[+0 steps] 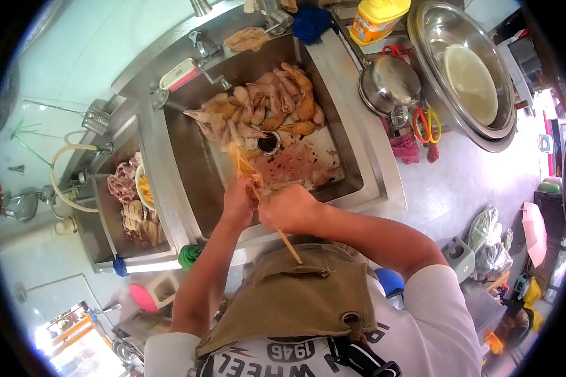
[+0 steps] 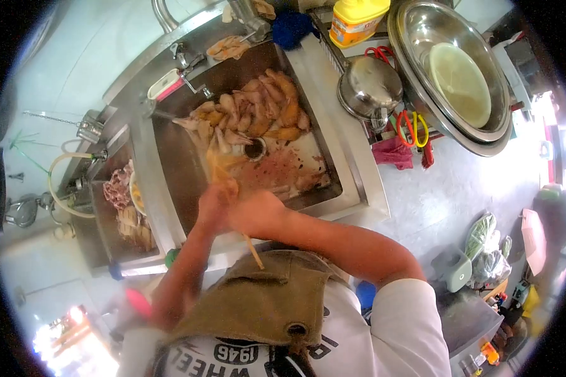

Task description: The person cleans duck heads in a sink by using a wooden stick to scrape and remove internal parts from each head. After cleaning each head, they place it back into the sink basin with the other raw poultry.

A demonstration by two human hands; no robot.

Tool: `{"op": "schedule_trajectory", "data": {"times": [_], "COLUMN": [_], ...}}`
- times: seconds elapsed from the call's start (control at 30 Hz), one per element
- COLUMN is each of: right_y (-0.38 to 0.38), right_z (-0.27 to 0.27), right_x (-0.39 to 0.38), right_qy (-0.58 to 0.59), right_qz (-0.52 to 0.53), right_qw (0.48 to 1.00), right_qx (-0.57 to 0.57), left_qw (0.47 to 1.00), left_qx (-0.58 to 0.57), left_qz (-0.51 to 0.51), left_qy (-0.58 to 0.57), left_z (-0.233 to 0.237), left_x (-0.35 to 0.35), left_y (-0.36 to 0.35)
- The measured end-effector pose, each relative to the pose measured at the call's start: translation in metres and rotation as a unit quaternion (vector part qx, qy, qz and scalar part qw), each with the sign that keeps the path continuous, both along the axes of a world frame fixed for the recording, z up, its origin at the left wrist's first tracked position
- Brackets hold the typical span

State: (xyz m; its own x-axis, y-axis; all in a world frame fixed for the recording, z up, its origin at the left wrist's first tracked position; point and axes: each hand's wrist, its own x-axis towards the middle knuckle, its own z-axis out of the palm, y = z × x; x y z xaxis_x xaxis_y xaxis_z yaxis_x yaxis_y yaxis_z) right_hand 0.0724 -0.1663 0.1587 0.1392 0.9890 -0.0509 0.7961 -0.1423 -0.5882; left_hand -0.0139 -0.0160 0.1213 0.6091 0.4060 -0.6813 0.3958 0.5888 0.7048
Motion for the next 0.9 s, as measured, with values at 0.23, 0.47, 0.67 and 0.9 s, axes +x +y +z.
{"op": "schedule_trajectory", "data": {"times": [0.23,0.47,0.67,0.9], "right_y": [0.008,0.007,0.012,0.018], "right_z": [-0.009,0.018,-0.010,-0.059], "right_x": [0.000,0.008,0.006,0.034], "right_qy": [0.085,0.181,0.046,0.058], "right_qz": [-0.089,-0.182,-0.130,-0.230], "right_qw": [0.990,0.934,0.968,0.942], "right_qx": [0.072,0.248,0.211,0.239], "left_qw": [0.997,0.976,0.960,1.000], "left_qx": [0.019,-0.107,0.238,0.000], "left_qz": [-0.026,0.106,-0.097,-0.002], "left_qy": [-0.069,-0.156,-0.114,-0.015], "left_z": [0.003,0.010,-0.026,0.028], "left_x": [-0.005,0.016,0.009,0.022], "left_y": [0.016,0.022,0.012,-0.013]}}
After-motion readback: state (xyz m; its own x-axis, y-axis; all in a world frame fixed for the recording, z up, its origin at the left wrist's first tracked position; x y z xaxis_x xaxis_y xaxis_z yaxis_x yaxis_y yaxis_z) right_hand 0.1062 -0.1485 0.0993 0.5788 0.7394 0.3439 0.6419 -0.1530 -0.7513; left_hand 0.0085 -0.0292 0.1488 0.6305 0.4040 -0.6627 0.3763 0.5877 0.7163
